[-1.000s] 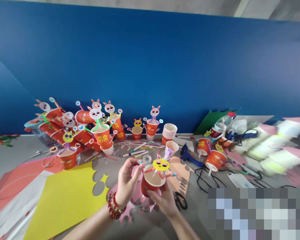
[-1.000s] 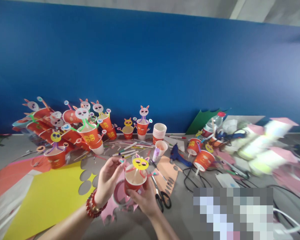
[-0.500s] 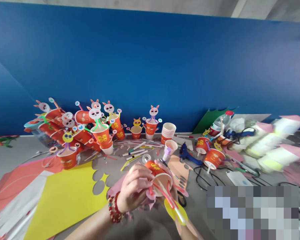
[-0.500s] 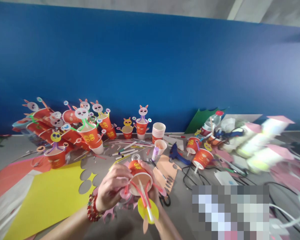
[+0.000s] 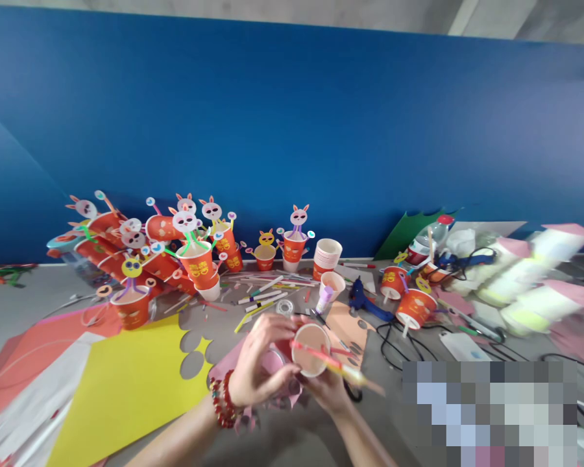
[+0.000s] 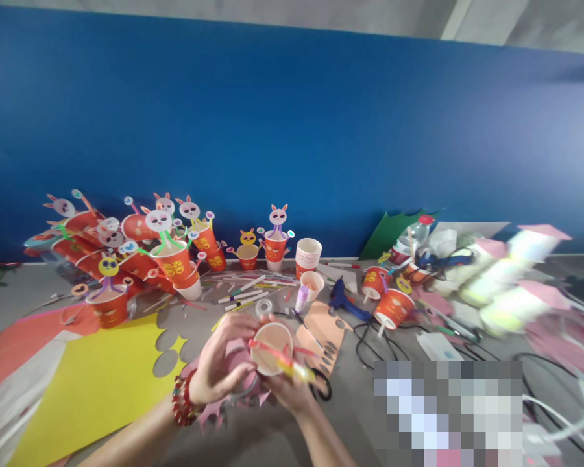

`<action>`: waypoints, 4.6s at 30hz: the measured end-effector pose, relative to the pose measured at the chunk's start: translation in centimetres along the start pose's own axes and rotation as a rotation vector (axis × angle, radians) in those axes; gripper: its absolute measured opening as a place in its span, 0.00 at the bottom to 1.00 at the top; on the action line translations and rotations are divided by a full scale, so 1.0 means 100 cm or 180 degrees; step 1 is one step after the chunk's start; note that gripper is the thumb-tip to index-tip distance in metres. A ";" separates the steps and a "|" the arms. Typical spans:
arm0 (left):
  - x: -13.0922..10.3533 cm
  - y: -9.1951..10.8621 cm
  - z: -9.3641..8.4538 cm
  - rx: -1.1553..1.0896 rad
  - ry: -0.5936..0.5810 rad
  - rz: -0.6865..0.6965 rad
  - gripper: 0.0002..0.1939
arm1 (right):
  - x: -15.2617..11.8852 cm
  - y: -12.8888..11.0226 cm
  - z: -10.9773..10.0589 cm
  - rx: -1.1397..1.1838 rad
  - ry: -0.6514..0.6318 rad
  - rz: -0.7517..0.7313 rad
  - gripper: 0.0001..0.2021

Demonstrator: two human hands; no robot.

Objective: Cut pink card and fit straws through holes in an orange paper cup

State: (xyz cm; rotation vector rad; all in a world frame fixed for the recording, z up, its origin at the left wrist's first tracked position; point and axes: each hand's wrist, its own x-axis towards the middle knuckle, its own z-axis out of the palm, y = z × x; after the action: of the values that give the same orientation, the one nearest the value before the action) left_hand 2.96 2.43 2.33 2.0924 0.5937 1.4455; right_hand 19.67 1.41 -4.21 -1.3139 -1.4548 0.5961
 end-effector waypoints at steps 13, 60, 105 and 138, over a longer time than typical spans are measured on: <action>-0.003 -0.021 0.023 -0.2283 0.0002 -0.2216 0.28 | 0.005 0.005 0.000 0.1514 -0.0675 0.0099 0.23; 0.005 0.009 0.026 -0.1946 0.1192 -0.1967 0.31 | -0.024 -0.006 0.022 0.0910 -0.1329 0.0164 0.27; 0.015 -0.007 0.006 -0.2333 0.1564 -0.1897 0.35 | -0.027 -0.021 0.013 0.0435 -0.1339 -0.0161 0.24; 0.011 -0.007 0.012 -0.2236 0.1711 -0.1939 0.32 | -0.030 -0.011 0.016 0.0660 -0.1193 -0.0240 0.23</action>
State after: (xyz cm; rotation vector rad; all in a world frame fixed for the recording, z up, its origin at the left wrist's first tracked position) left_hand 4.38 3.42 2.33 0.8787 0.7032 1.5280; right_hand 17.40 -1.23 -4.87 -1.0156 -1.6833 0.9541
